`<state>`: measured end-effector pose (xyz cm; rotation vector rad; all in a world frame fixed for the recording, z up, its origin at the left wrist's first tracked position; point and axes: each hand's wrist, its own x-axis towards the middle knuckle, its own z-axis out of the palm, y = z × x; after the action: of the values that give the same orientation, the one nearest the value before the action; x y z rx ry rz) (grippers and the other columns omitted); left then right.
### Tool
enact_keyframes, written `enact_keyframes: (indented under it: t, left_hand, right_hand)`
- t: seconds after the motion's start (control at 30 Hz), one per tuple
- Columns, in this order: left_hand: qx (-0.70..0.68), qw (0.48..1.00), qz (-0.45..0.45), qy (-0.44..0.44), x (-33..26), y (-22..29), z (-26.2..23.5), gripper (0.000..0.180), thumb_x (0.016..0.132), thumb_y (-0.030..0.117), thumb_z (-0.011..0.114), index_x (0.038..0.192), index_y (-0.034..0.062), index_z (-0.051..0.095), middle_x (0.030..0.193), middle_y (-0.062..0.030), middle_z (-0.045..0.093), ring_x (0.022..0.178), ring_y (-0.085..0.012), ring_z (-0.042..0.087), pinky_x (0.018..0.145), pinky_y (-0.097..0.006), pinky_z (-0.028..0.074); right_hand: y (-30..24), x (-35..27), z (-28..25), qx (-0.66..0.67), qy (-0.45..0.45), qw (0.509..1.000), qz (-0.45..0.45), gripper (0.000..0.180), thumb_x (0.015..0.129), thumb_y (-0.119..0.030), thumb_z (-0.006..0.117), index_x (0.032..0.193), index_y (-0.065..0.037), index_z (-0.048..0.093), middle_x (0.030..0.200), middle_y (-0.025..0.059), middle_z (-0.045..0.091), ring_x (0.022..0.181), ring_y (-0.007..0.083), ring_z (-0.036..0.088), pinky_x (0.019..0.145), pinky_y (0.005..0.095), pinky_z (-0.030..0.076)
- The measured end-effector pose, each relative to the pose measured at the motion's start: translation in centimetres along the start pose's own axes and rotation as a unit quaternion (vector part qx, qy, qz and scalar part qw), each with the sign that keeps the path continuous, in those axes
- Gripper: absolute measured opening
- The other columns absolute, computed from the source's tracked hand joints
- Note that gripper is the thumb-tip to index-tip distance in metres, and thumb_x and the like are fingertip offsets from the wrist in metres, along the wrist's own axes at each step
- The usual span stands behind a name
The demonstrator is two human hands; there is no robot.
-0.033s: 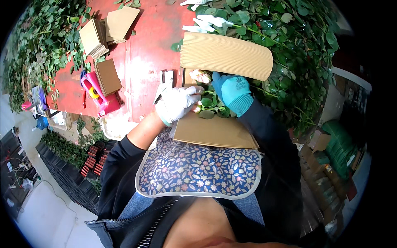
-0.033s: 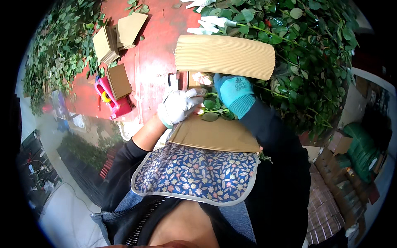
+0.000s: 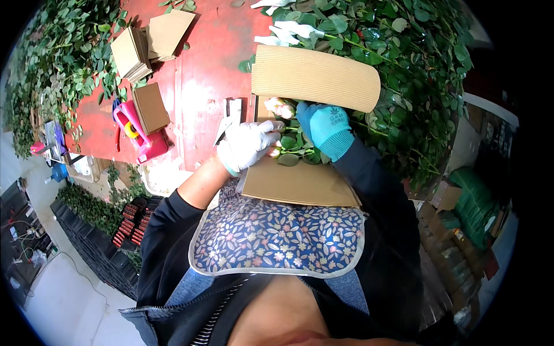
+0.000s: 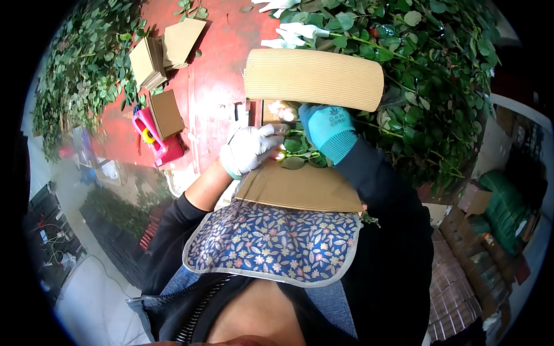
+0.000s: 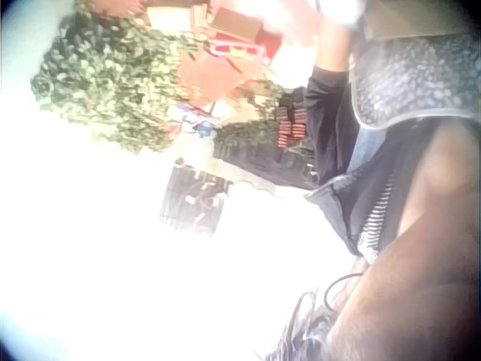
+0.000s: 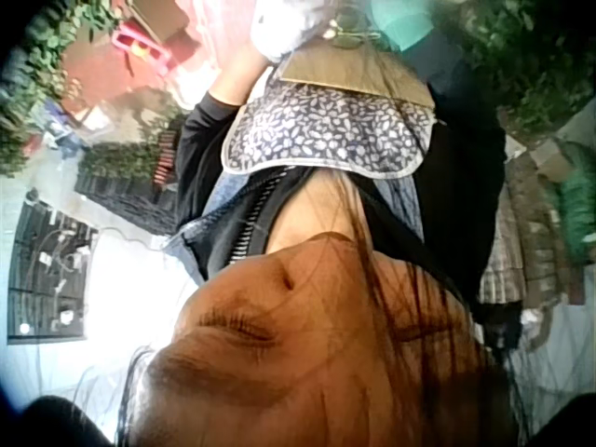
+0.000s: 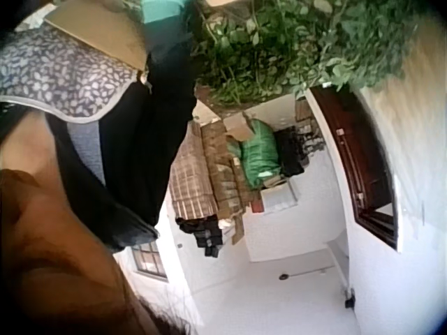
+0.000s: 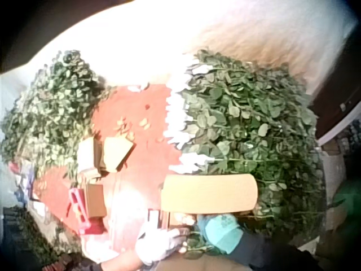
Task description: The person places individual flowers into cardboard sleeves and then packs the sleeved flowers into a larger cardboard box by hand.
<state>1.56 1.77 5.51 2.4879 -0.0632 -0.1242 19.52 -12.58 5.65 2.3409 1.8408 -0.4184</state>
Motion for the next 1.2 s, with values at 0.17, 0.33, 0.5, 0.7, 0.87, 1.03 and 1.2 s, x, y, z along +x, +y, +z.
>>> enact_keyframes:
  t: [0.17,0.33,0.5,0.7,0.87,1.03,1.2]
  left_hand:
    - [-0.002,0.999,-0.031,-0.009,-0.4,0.2,0.0,0.03,0.077,0.019,0.069,0.107,0.0138,0.068,0.117,-0.0017,0.064,0.078,-0.0219,0.067,0.066,-0.036,0.051]
    - [0.002,0.999,0.005,0.039,-0.3,-0.1,-0.2,0.024,0.081,0.014,0.064,0.104,0.0134,0.068,0.119,-0.0017,0.064,0.078,-0.0243,0.069,0.068,-0.034,0.055]
    - [0.009,1.0,-0.019,0.012,0.0,0.5,-0.9,0.026,0.082,0.015,0.063,0.108,0.0161,0.069,0.119,-0.0007,0.064,0.079,-0.0236,0.069,0.068,-0.034,0.055]
    - [-0.009,0.999,-0.022,0.022,-0.3,0.0,0.1,0.027,0.083,0.015,0.062,0.11,0.0154,0.068,0.119,-0.0007,0.064,0.08,-0.0252,0.069,0.069,-0.035,0.054]
    - [-0.076,0.996,-0.022,0.036,-0.4,-0.4,0.8,0.028,0.083,0.015,0.062,0.111,0.0143,0.067,0.12,-0.0015,0.064,0.08,-0.0264,0.069,0.07,-0.035,0.055]
    - [-0.005,1.0,-0.026,0.017,-0.4,0.1,0.0,0.028,0.083,0.014,0.062,0.111,0.0144,0.066,0.121,-0.0014,0.064,0.083,-0.0249,0.069,0.07,-0.035,0.055]
    - [0.019,0.999,-0.022,0.022,-0.4,0.6,-0.7,0.028,0.082,0.012,0.061,0.11,0.0144,0.066,0.121,-0.0012,0.064,0.087,-0.0236,0.069,0.071,-0.035,0.055]
  right_hand:
    - [1.3,-2.7,-3.4,0.235,0.065,0.968,-0.063,0.013,0.085,-0.022,0.066,0.088,-0.01,0.065,0.076,0.0118,0.067,0.068,0.0277,0.066,0.057,0.0417,0.049]
    - [1.7,-3.2,-1.3,0.537,-0.1,0.832,-0.095,0.022,0.089,-0.022,0.066,0.109,-0.012,0.068,0.077,0.0166,0.067,0.066,0.0309,0.066,0.06,0.038,0.053]
    - [-0.4,-0.9,-0.4,0.247,-0.029,0.967,-0.058,0.034,0.092,-0.04,0.054,0.107,-0.012,0.067,0.067,0.0172,0.065,0.064,0.0343,0.065,0.059,0.0496,0.049]
    - [0.8,-1.9,-1.7,0.09,-0.149,0.984,0.038,0.052,0.095,-0.046,0.047,0.074,-0.006,0.071,0.062,0.0164,0.064,0.062,0.0328,0.065,0.059,0.0501,0.049]
    - [-0.1,-0.9,-2.1,0.092,-0.027,0.995,0.014,0.033,0.092,-0.032,0.052,0.103,-0.003,0.065,0.063,0.0137,0.065,0.057,0.031,0.065,0.053,0.048,0.049]
    - [-1.5,1.4,2.5,0.032,0.037,0.999,0.012,0.045,0.09,-0.021,0.052,0.131,-0.003,0.046,0.062,0.0126,0.065,0.051,0.0303,0.063,0.048,0.0469,0.047]
    - [-0.9,1.6,2.6,0.064,-0.008,0.997,-0.033,0.034,0.091,-0.02,0.051,0.12,-0.002,0.055,0.078,0.0141,0.07,0.067,0.0312,0.069,0.057,0.0466,0.052]
